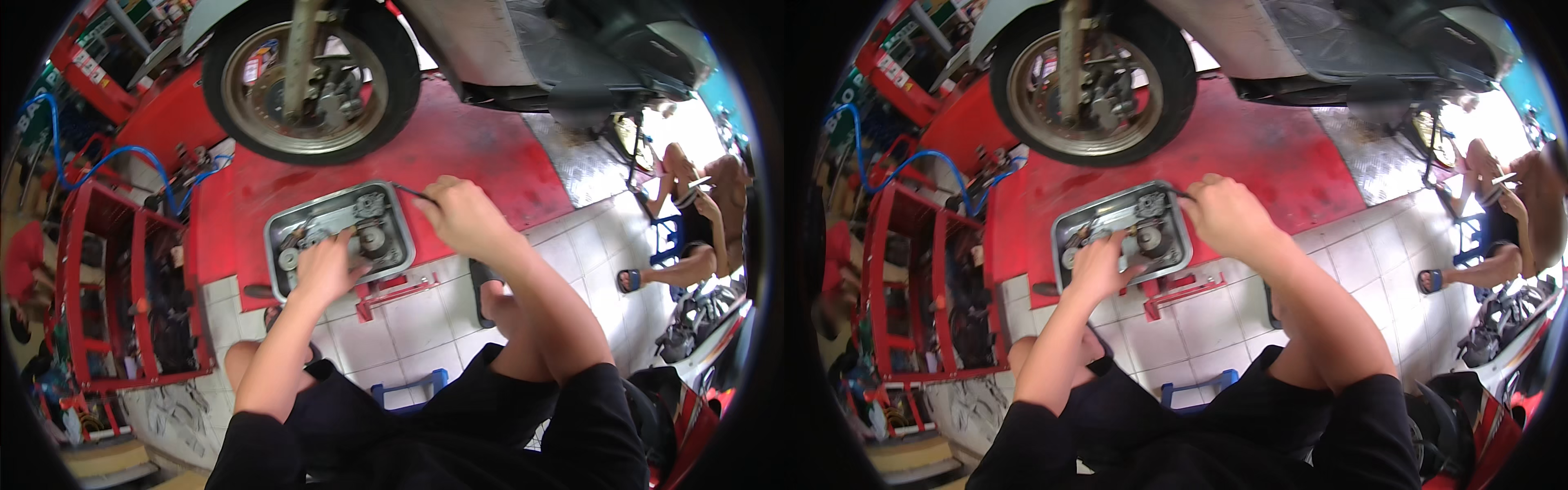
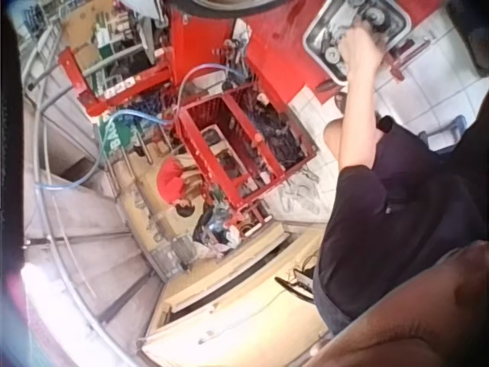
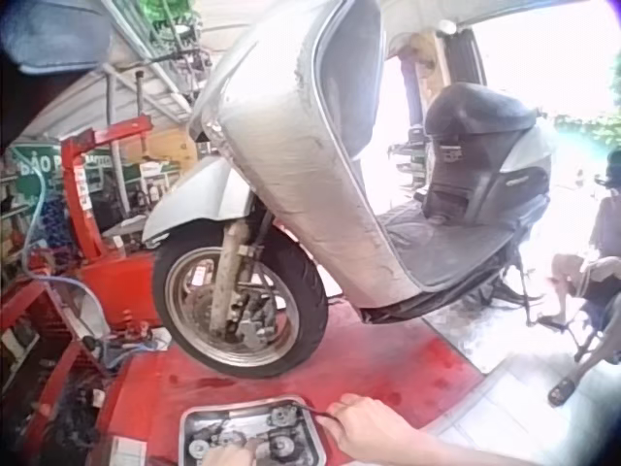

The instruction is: The person disassembles a cylindrical scooter part using a screwdriver, removes internal components, and places them in a metal tray. They then reassemble the part by inserting the components back into the housing.

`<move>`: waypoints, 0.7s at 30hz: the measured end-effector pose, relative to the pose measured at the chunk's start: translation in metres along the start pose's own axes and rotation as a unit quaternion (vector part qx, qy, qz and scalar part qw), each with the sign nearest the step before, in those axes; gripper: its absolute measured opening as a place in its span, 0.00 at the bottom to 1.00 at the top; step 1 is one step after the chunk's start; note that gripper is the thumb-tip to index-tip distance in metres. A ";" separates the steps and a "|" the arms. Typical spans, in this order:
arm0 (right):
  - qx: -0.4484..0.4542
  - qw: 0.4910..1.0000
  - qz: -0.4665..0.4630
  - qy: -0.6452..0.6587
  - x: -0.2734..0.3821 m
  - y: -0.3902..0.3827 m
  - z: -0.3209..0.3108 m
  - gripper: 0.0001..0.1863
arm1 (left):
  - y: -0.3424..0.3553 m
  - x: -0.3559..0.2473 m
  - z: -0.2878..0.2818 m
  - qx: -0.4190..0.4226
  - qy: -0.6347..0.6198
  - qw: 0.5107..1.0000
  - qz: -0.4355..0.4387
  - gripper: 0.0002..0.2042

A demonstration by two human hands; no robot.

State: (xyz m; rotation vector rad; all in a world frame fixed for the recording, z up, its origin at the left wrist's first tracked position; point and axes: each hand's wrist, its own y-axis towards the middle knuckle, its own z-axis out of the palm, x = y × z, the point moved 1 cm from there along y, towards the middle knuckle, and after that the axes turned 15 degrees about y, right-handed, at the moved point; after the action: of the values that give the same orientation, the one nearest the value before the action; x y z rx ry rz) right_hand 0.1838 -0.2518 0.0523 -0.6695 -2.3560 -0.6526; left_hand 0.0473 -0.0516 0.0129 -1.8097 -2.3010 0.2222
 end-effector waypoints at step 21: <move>0.222 0.969 -0.109 0.011 0.077 -0.016 0.067 0.11 | -0.099 0.016 0.084 0.164 0.047 0.956 0.239 0.38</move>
State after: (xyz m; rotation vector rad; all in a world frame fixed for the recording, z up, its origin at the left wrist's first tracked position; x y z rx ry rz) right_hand 0.0935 -0.2017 0.0510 -0.2058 -2.4553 -0.2002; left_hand -0.0705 -0.0589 -0.0432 -2.1034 -1.6094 0.5406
